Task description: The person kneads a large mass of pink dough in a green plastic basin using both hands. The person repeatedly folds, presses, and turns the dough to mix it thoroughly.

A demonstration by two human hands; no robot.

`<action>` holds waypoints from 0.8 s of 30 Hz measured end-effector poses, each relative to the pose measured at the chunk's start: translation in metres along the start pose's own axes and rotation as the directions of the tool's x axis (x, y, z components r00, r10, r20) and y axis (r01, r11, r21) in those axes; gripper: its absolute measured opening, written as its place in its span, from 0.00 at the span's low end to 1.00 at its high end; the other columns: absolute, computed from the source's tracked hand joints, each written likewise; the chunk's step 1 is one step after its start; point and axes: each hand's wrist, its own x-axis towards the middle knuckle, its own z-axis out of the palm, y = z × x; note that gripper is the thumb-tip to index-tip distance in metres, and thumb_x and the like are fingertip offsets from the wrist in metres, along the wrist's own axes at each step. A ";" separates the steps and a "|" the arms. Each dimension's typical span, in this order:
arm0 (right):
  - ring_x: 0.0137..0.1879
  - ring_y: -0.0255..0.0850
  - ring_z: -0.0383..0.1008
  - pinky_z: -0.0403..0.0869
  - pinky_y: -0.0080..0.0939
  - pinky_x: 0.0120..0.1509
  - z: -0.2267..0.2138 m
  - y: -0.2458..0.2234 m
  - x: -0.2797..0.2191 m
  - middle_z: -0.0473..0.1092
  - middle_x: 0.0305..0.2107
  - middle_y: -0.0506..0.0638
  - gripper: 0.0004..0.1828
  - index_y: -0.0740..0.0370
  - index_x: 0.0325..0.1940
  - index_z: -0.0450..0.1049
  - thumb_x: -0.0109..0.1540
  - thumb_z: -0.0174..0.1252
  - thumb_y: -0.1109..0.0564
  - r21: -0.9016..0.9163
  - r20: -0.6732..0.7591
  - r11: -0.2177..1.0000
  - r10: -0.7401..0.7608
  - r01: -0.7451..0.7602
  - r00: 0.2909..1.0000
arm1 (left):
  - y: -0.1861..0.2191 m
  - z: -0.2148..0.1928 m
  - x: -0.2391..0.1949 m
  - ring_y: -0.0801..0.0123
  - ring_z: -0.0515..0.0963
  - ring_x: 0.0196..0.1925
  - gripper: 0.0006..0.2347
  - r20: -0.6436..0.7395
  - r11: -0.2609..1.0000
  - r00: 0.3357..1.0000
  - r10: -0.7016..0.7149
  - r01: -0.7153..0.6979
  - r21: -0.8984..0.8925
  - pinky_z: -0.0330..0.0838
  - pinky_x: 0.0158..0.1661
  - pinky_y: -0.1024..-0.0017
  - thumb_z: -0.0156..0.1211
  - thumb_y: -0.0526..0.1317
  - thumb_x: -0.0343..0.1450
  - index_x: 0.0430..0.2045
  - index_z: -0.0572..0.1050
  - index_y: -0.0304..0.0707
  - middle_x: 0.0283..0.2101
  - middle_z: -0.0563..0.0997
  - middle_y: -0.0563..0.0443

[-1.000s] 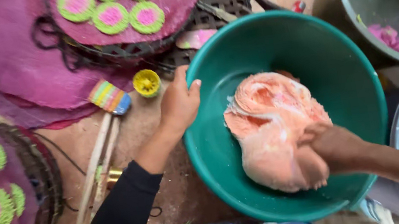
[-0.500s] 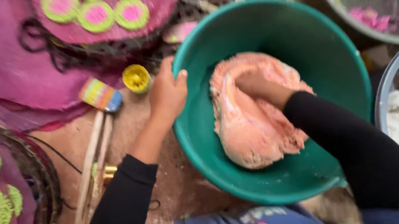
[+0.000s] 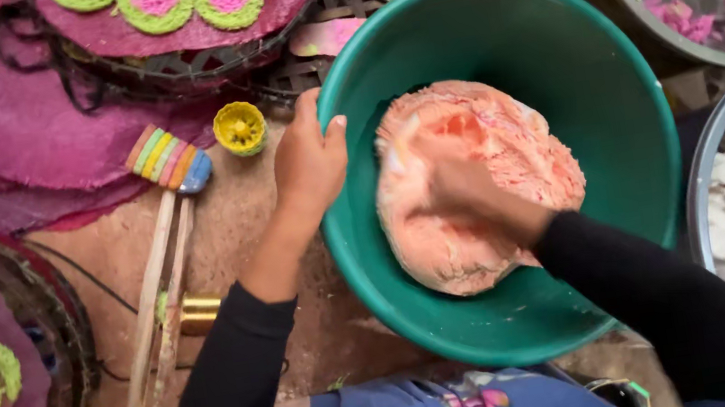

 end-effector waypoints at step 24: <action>0.39 0.55 0.78 0.74 0.54 0.46 0.044 0.048 0.017 0.77 0.31 0.60 0.16 0.58 0.34 0.83 0.50 0.66 0.45 -0.174 0.059 0.984 -0.024 0.034 0.998 | -0.002 0.001 0.003 0.39 0.82 0.45 0.16 -0.030 0.998 0.999 0.016 -0.018 -0.066 0.74 0.44 0.52 0.57 0.40 0.73 0.55 0.69 0.39 0.42 0.82 0.31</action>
